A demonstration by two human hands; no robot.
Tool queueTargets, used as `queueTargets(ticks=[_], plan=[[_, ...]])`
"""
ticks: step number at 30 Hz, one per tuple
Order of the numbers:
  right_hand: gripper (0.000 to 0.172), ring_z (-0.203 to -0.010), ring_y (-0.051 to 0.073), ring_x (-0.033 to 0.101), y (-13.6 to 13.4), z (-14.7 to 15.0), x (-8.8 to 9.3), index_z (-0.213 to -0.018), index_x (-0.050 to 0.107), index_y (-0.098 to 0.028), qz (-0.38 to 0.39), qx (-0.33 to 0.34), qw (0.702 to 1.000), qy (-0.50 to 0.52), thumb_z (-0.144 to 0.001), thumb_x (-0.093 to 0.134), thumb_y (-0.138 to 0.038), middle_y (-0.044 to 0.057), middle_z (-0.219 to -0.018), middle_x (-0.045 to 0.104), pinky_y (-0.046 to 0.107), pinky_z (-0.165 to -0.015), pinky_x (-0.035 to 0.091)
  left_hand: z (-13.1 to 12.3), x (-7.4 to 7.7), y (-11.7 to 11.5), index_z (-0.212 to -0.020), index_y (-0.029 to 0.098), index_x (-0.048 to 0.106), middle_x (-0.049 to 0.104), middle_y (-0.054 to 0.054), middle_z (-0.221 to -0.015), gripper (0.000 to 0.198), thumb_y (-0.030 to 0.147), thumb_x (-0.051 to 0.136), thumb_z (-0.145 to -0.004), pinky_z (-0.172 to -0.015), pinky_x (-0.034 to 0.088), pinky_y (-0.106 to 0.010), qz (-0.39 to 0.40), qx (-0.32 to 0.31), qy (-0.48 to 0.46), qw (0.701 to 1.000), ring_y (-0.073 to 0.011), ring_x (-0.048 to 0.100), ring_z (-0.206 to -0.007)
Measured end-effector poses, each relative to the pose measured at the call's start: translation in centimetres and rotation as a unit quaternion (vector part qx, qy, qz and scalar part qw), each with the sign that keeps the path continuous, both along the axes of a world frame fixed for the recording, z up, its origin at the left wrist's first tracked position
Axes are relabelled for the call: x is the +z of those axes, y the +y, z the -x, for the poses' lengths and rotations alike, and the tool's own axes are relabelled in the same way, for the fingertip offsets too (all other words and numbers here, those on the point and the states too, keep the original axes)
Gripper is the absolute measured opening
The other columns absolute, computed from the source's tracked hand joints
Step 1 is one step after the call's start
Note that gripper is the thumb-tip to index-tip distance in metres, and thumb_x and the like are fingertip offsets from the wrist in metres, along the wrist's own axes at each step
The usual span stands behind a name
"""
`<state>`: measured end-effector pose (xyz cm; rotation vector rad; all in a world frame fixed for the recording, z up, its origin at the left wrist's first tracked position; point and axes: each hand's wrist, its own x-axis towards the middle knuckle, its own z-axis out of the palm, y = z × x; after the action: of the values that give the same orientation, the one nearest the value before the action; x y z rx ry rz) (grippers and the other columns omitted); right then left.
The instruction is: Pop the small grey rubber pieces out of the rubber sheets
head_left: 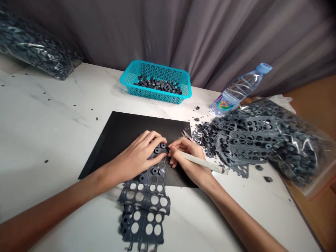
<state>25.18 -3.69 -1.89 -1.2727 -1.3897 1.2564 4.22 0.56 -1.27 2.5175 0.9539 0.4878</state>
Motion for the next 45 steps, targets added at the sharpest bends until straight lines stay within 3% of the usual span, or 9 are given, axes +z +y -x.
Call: queueTargets(ticks=[16,22,27,29,31,34,37,40,45], plan=[[0.009,-0.058,0.012,0.065,0.0,0.0,-0.1,-0.093,0.062,-0.019,0.010,0.001,1.000,-0.002,-0.095,0.064,-0.027,-0.001,-0.071,0.067,0.020,-0.053,0.054,0.1,0.3,0.1,-0.129,0.021,0.053,0.057,-0.007,-0.123,0.026,0.033,0.052,-0.105,-0.101,0.048,-0.044,-0.011,-0.008,0.022,1.000,-0.0254,0.053,-0.113],[0.009,-0.054,0.012,0.064,0.3,0.5,0.3,-0.088,0.060,-0.018,0.033,-0.009,0.999,0.005,-0.088,0.065,-0.026,-0.001,-0.069,0.067,0.021,-0.051,0.053,-0.3,0.0,0.0,-0.120,0.019,0.060,0.062,-0.008,-0.119,0.023,0.021,0.040,-0.108,-0.100,0.047,-0.044,-0.068,-0.018,0.041,0.997,-0.0256,0.056,-0.112],[0.006,-0.053,0.011,0.062,0.0,0.6,0.0,-0.087,0.059,-0.019,0.022,-0.025,0.999,-0.015,-0.089,0.063,-0.023,-0.002,-0.067,0.065,0.019,-0.050,0.052,-1.1,0.5,-0.6,-0.111,0.017,0.063,0.066,-0.009,-0.113,0.020,0.020,0.043,-0.107,-0.100,0.049,-0.043,-0.065,0.048,-0.094,0.992,-0.0239,0.062,-0.106],[0.007,-0.055,0.011,0.063,0.0,0.5,0.0,-0.088,0.060,-0.019,0.025,-0.020,0.999,-0.004,-0.091,0.064,-0.024,-0.002,-0.068,0.065,0.019,-0.051,0.052,-1.0,1.2,-0.3,-0.107,0.019,0.063,0.067,-0.007,-0.108,0.016,0.028,0.050,-0.106,-0.097,0.052,-0.038,0.015,0.127,-0.233,0.964,-0.0216,0.065,-0.104],[0.012,-0.055,0.011,0.063,0.1,0.3,0.2,-0.091,0.061,-0.018,0.038,-0.014,0.999,0.031,-0.093,0.065,-0.029,-0.001,-0.071,0.067,0.019,-0.050,0.052,-0.7,1.9,0.1,-0.106,0.020,0.064,0.068,-0.005,-0.104,0.017,0.035,0.058,-0.103,-0.093,0.055,-0.034,0.152,0.171,-0.345,0.910,-0.0201,0.067,-0.100],[0.020,-0.051,0.011,0.061,0.4,-0.1,0.5,-0.096,0.062,-0.018,0.033,-0.024,0.996,0.082,-0.097,0.064,-0.038,0.001,-0.073,0.069,0.020,-0.046,0.052,-0.1,2.3,0.6,-0.109,0.019,0.067,0.071,-0.007,-0.107,0.021,0.038,0.063,-0.100,-0.094,0.057,-0.035,0.358,0.147,-0.407,0.827,-0.0205,0.069,-0.101],[0.024,-0.048,0.011,0.060,0.7,-0.3,0.5,-0.099,0.061,-0.018,0.020,-0.044,0.994,0.101,-0.098,0.064,-0.042,0.000,-0.072,0.069,0.020,-0.044,0.051,0.2,1.7,0.5,-0.112,0.018,0.070,0.073,-0.009,-0.112,0.025,0.038,0.064,-0.099,-0.100,0.056,-0.038,0.477,0.141,-0.411,0.764,-0.0214,0.070,-0.104],[0.026,-0.048,0.011,0.061,0.8,-0.4,0.3,-0.099,0.060,-0.018,0.016,-0.051,0.994,0.097,-0.098,0.065,-0.044,0.001,-0.073,0.068,0.021,-0.043,0.051,0.2,1.1,0.1,-0.113,0.016,0.071,0.076,-0.012,-0.112,0.030,0.041,0.067,-0.098,-0.105,0.055,-0.040,0.538,0.135,-0.393,0.734,-0.0240,0.072,-0.110],[0.030,-0.046,0.011,0.060,0.7,-0.2,0.4,-0.096,0.059,-0.019,0.018,-0.046,0.996,0.077,-0.098,0.065,-0.048,0.000,-0.071,0.067,0.020,-0.042,0.049,0.4,1.2,-0.1,-0.116,0.013,0.071,0.078,-0.016,-0.114,0.038,0.046,0.067,-0.098,-0.109,0.053,-0.042,0.569,0.125,-0.378,0.720,-0.0269,0.073,-0.113]])
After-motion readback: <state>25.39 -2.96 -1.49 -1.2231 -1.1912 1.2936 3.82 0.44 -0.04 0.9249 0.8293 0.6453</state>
